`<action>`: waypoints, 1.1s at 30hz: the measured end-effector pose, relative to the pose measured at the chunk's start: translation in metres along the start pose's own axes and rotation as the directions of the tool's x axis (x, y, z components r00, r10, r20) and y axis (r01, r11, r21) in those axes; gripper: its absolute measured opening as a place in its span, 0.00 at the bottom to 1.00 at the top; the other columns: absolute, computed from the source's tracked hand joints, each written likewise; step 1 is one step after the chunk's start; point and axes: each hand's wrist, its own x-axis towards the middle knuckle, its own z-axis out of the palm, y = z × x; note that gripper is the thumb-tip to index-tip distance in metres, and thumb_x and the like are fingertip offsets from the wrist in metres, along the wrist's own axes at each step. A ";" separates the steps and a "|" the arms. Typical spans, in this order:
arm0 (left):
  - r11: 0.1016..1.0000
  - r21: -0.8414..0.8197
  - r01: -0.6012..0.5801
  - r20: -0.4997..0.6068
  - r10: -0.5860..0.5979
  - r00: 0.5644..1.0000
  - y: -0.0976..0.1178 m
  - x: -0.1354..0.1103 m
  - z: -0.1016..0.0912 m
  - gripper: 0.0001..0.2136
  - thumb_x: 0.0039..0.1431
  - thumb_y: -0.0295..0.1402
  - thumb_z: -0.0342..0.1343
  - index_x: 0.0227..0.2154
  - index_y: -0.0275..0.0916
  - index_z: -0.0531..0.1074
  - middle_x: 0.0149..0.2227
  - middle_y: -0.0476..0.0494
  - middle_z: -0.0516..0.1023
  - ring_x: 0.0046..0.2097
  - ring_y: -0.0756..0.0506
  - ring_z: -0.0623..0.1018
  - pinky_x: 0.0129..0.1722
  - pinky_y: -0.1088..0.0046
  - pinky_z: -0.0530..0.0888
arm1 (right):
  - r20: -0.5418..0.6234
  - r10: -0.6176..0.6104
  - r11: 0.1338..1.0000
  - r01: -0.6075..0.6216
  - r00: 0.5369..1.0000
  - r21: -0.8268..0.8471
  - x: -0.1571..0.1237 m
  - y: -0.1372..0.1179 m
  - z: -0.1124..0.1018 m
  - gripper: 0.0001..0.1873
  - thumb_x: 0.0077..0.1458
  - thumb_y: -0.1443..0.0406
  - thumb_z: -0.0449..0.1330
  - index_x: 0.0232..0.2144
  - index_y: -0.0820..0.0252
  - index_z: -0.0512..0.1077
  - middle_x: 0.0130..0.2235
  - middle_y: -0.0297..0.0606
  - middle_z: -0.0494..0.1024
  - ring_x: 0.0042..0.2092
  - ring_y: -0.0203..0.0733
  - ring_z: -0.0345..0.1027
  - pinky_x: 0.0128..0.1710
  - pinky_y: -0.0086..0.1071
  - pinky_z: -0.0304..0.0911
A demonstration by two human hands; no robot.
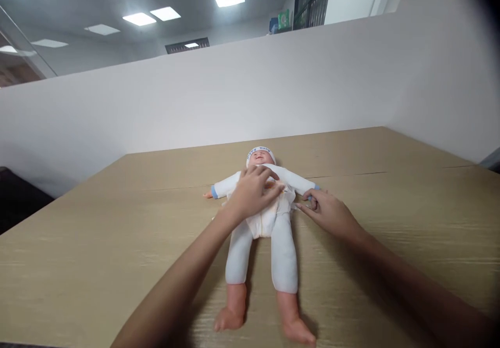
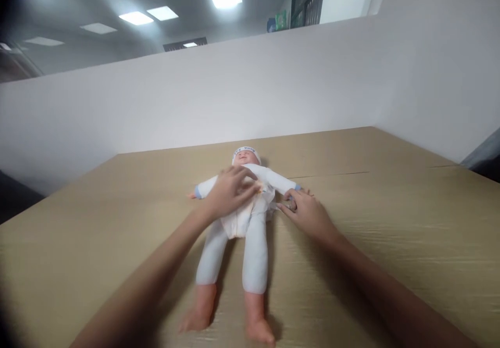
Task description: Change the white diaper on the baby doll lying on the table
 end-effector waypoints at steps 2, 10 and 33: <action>0.998 0.062 0.004 0.070 -0.008 0.998 0.006 -0.001 0.010 0.14 0.67 0.46 0.58 0.47 0.44 0.75 0.53 0.41 0.77 0.56 0.35 0.72 0.57 0.52 0.69 | 0.008 -0.017 0.999 0.017 1.000 -0.050 0.000 0.000 0.001 0.09 0.62 0.54 0.61 0.36 0.52 0.72 0.28 0.34 0.74 0.32 0.46 0.69 0.30 0.35 0.56; 0.993 0.119 0.011 0.106 -0.024 0.994 0.001 -0.005 0.020 0.21 0.62 0.53 0.61 0.51 0.46 0.75 0.55 0.40 0.74 0.56 0.31 0.68 0.56 0.47 0.69 | 0.003 0.128 0.990 -0.127 0.992 -0.063 -0.001 0.010 0.016 0.16 0.58 0.50 0.62 0.31 0.54 0.68 0.29 0.36 0.74 0.34 0.48 0.69 0.33 0.35 0.57; 0.989 -0.052 0.136 0.192 -0.124 0.974 -0.007 -0.001 0.013 0.29 0.53 0.52 0.66 0.54 0.44 0.70 0.58 0.39 0.73 0.60 0.29 0.65 0.58 0.48 0.68 | 0.255 0.046 0.860 -0.168 0.966 0.482 0.063 -0.067 -0.002 0.17 0.63 0.50 0.59 0.31 0.55 0.69 0.29 0.30 0.72 0.31 0.40 0.63 0.31 0.34 0.58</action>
